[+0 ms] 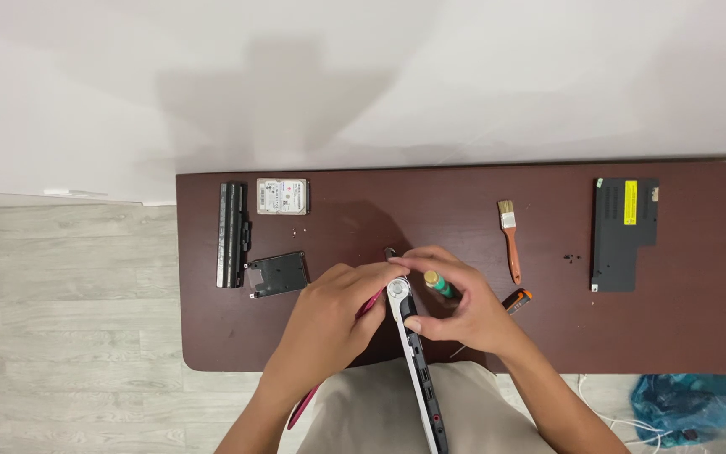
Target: Disassembling a laptop using a screwdriver and prying tool to access internal components
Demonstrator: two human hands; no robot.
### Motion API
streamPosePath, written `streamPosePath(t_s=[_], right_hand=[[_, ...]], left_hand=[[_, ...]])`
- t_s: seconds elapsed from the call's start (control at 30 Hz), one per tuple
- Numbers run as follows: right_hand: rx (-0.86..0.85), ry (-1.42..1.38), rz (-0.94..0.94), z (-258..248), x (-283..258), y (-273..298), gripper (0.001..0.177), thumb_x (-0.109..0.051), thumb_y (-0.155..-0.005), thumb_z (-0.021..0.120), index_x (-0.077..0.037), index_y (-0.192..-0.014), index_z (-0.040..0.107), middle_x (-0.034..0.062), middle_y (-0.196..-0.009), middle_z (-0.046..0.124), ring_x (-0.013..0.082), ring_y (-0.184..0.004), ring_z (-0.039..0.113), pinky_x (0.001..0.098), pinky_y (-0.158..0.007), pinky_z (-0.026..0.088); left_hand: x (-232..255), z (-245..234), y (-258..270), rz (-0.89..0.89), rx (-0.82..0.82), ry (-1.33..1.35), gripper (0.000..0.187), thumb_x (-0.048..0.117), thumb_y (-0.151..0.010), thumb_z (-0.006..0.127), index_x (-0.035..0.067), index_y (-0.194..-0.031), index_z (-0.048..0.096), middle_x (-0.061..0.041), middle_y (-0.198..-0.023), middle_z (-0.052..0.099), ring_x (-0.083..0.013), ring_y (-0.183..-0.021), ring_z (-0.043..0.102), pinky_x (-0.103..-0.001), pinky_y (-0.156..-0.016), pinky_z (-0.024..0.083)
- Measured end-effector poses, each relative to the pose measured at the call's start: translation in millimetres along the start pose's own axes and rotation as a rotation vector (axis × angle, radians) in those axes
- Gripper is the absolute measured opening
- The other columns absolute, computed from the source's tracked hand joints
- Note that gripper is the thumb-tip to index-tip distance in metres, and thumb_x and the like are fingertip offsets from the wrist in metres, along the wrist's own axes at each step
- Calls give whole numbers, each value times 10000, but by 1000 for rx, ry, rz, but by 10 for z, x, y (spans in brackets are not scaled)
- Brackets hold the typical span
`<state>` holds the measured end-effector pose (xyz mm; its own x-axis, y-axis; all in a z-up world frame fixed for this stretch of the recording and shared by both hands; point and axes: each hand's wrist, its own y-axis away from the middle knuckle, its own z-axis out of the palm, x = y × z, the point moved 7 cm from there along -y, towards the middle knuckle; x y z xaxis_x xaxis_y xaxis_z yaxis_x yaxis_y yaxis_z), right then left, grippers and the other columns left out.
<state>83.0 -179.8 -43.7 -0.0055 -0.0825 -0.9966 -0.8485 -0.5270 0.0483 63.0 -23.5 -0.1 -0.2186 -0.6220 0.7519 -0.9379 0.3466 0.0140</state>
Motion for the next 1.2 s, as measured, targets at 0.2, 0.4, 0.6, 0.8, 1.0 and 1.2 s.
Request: streamPosePath(t_s=[0.2, 0.4, 0.6, 0.8, 1.0, 1.2], right_hand=[[316, -290, 266, -204, 380, 446, 270, -186, -985, 540, -21, -1070, 736, 77, -1184, 590, 101, -637, 408, 228, -532, 290], [495, 226, -95, -469, -425, 851, 522, -408, -1107, 342, -68, -891, 674, 68, -883, 657, 200, -846, 584, 334, -751, 498], [361, 172, -34, -351, -624, 1031, 188, -208, -945, 612, -60, -946, 729, 87, -860, 756, 155, -605, 745, 249, -617, 619], [314, 218, -38, -243, -662, 996, 147, -167, -931, 626, -63, -965, 723, 96, -909, 753, 153, -657, 792, 221, -652, 636], [265, 372, -12, -210, -768, 922, 156, -210, -912, 650, -91, -923, 749, 50, -927, 788, 145, -849, 795, 199, -658, 593], [260, 365, 36, -179, -829, 852, 142, -189, -907, 667, -100, -956, 765, 48, -915, 787, 101, -735, 757, 175, -601, 576]], left_hand=[[48, -32, 4, -70, -35, 61, 338, 141, -934, 509, 143, -1255, 616, -9, -1226, 725, -267, -1085, 676, -403, -859, 528], [46, 12, -28, -166, -142, 217, 469, 279, -857, 706, 139, -1285, 575, -12, -1278, 644, -215, -1194, 605, -372, -930, 502], [20, 22, -61, -394, -260, 339, 438, 315, -849, 708, 180, -1241, 566, 41, -1202, 586, -136, -1003, 621, -304, -876, 488], [44, -19, -87, -375, -260, 361, 404, 367, -840, 707, 215, -1200, 606, 65, -1132, 603, -133, -814, 554, -293, -711, 469], [29, -29, -55, -301, -197, 434, 438, 340, -864, 724, 179, -1263, 641, 36, -1199, 642, -116, -1038, 636, -274, -860, 481], [24, -20, -23, -278, -203, 477, 434, 305, -902, 690, 163, -1306, 622, 6, -1270, 632, -138, -1161, 632, -312, -985, 466]])
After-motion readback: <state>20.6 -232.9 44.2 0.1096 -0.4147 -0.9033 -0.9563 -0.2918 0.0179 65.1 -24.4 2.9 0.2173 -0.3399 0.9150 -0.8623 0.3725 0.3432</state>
